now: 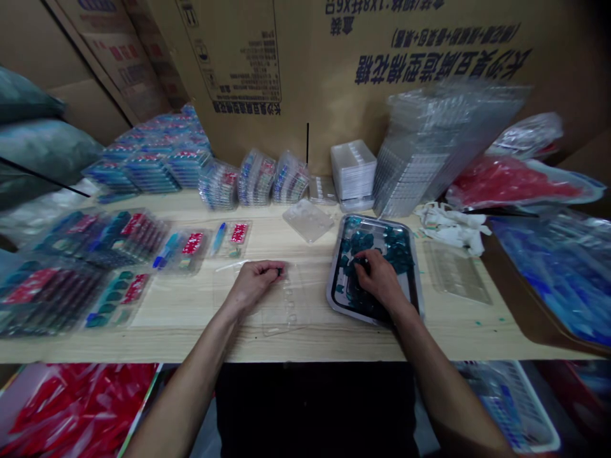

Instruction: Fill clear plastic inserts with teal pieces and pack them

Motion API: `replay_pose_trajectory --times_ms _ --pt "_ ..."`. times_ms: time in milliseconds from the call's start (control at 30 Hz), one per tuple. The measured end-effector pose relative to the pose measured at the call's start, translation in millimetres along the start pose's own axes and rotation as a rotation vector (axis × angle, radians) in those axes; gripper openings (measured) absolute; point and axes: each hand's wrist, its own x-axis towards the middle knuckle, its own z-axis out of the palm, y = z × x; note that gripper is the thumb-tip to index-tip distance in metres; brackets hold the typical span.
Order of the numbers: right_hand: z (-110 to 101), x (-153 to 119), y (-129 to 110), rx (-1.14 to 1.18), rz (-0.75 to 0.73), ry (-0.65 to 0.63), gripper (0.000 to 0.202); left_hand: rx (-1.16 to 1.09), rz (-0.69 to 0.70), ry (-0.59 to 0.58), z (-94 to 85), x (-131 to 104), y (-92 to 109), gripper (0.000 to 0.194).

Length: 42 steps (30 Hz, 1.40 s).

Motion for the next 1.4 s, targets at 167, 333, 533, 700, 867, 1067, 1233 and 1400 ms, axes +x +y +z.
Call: replay_pose_trajectory --times_ms 167,333,533,700,867,1067,1233,1400 --pt "-10 0 -10 -0.179 0.032 -0.063 0.031 0.259 0.2 0.128 -1.7 6 -4 0.023" --pt "-20 -4 -61 -0.32 -0.128 -0.071 0.045 -0.004 0.043 0.061 9.8 -1 8 0.024" --pt "2 -17 -122 -0.046 -0.504 -0.211 0.063 -0.292 -0.035 0.034 30.2 -11 14 0.031" --pt "14 -19 -119 -0.053 -0.656 -0.204 0.053 -0.315 -0.119 0.021 29.0 -13 9 0.031" --pt "10 -18 -114 -0.017 -0.666 -0.188 0.051 -0.362 -0.159 -0.022 21.4 -18 12 0.026" --pt "10 -40 -129 0.028 -0.427 -0.266 0.037 -0.352 -0.147 -0.078 0.1 -20 16 0.036" --pt "22 -59 -135 -0.138 -0.472 -0.375 0.041 0.069 0.132 0.048 -10.1 -2 -3 0.023" --pt "24 -58 -132 -0.13 -0.471 -0.395 0.043 0.675 0.54 -0.01 -3.8 16 -11 0.024"
